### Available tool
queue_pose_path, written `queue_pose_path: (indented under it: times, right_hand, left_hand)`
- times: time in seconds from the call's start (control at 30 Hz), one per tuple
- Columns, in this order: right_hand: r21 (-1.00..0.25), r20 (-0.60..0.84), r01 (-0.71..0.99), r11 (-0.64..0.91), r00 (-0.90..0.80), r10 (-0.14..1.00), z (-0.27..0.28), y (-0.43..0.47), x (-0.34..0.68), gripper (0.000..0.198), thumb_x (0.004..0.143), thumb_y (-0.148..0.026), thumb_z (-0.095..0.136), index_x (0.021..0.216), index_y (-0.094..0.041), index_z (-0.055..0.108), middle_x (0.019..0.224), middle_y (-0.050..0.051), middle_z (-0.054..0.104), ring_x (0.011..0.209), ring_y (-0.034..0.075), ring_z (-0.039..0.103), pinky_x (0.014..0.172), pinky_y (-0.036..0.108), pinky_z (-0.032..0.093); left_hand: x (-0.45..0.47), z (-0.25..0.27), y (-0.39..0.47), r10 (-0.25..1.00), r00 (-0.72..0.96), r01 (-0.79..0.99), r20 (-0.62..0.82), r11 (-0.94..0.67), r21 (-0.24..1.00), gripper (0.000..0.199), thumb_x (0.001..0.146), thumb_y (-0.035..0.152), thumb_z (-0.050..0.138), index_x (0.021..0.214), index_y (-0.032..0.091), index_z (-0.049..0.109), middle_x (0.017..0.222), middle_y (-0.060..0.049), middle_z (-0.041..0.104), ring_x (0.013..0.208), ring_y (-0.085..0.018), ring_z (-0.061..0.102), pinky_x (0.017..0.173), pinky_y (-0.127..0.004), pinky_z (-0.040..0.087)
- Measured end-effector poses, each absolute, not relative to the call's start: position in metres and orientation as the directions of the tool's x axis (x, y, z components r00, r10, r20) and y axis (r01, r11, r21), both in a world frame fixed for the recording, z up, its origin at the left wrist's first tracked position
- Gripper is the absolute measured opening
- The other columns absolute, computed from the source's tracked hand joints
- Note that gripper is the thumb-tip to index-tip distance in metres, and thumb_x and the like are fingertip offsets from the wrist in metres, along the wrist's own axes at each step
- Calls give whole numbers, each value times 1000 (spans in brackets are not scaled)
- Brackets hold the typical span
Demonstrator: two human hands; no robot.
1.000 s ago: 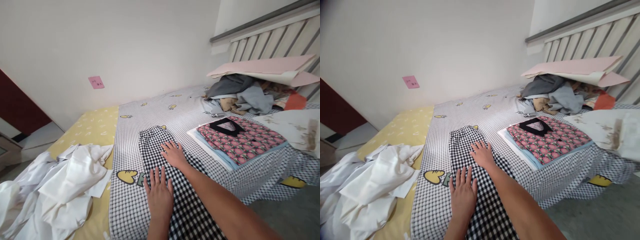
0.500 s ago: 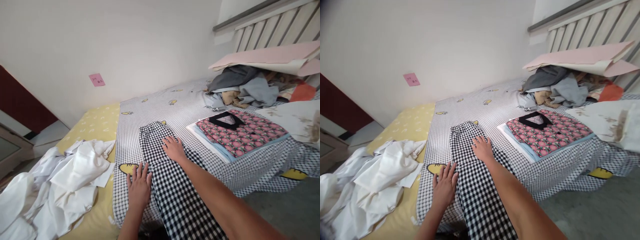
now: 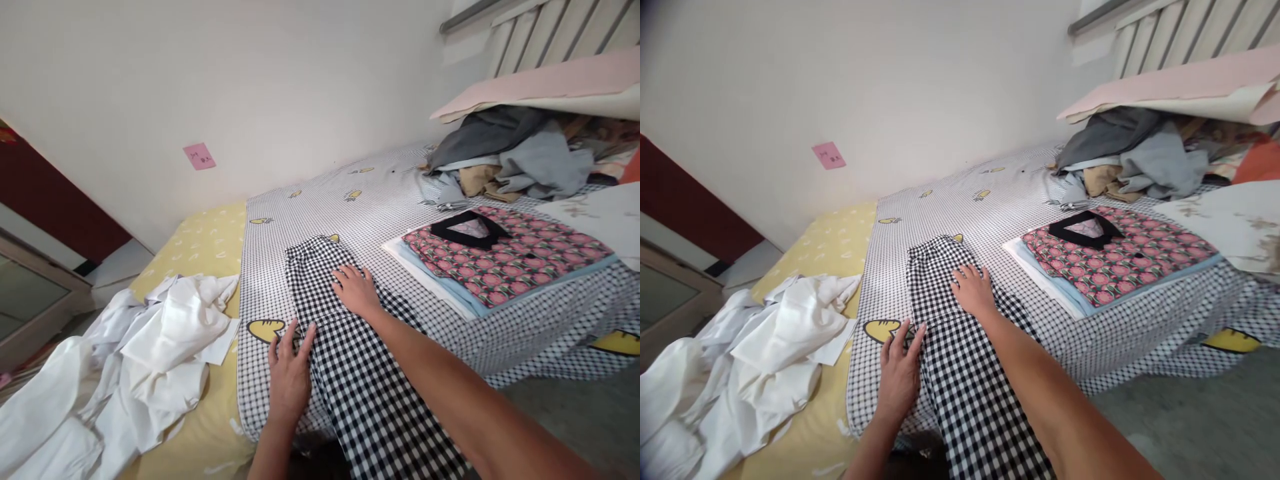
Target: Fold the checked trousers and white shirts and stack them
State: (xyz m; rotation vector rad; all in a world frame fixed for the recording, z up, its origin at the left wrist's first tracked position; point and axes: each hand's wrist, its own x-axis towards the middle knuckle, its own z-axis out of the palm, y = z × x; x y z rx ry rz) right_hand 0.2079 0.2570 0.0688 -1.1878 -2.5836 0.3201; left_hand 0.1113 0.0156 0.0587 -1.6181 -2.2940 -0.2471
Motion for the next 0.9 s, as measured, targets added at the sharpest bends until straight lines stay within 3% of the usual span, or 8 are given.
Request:
queue_pose_path:
  times: [0.2,0.43,0.9]
  right_hand:
    - [-301,161,718,627,-610,776,70,255,207,61,101,-47,17,151,-29,47,162,4,39,151,28,28,124,58,15]
    - [-302,167,714,632,-613,772,69,257,207,59,101,-47,20,149,-28,49,161,5,41,150,29,31,123,60,17]
    - [-377,207,674,636,-608,767,62,260,207,55,101,-48,25,145,-31,53,159,5,43,150,29,31,123,61,15]
  left_hand:
    - [111,65,18,930,-282,957,237,291,-3,82,85,-5,34,144,51,45,155,-1,50,146,-25,41,117,-62,32]
    - [112,68,24,913,-368,929,176,354,103,70,89,0,34,137,47,56,154,4,51,146,-23,41,121,-58,27]
    - [115,68,22,912,-355,935,206,342,97,67,91,3,34,139,45,54,154,2,51,146,-22,41,121,-57,26]
